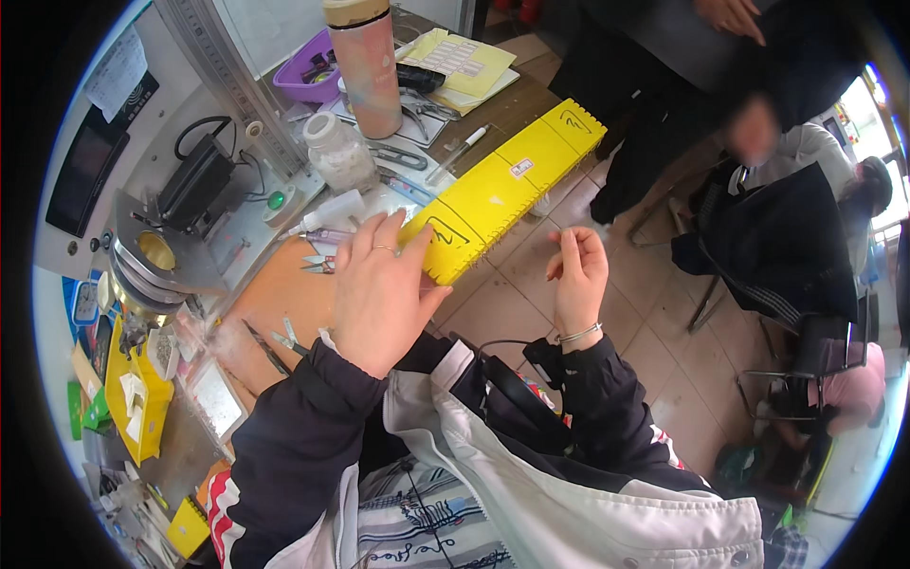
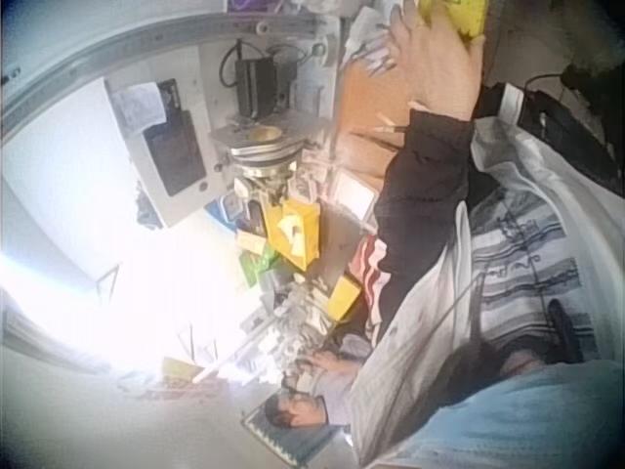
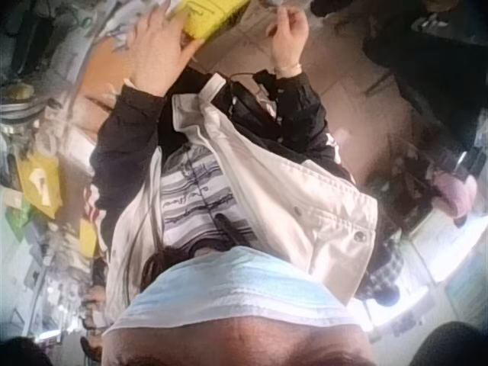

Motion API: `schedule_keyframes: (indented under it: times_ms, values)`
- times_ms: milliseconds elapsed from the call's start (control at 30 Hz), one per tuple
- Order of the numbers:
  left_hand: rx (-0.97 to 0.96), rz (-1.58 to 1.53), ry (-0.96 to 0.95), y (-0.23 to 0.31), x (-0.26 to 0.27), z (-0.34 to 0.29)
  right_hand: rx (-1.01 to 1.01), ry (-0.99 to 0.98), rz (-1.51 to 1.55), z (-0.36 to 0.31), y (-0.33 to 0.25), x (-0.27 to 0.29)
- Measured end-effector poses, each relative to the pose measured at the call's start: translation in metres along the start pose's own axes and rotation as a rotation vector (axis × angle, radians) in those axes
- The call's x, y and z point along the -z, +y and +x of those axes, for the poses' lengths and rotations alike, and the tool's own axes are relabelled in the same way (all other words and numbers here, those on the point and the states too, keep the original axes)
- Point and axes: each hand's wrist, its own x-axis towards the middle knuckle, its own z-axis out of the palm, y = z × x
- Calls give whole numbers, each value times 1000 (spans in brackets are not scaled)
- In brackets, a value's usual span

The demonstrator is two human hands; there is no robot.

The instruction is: Assembling small electronic components using precision tools and machinery at a workbench.

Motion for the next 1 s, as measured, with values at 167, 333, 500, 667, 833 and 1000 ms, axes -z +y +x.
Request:
schedule_keyframes:
  times_ms: [167,333,500,667,833,1000]
  values:
    - [-113,-89,-10,5,-10,1,204,-49,-219,27,0,13]
    - [-150,-20,-41,6,-11,4,283,-41,-331,57,5,11]
    - [-135,-26,-28,8,-12,4,363,-52,-509,74,8,8]
    - [-140,-7,-27,7,-13,3,396,-112,-601,76,8,3]
    - [-153,2,-18,8,-12,3,465,-96,-696,77,7,0]
    - [-143,-2,0,9,-12,5,617,-1,-954,72,9,0]
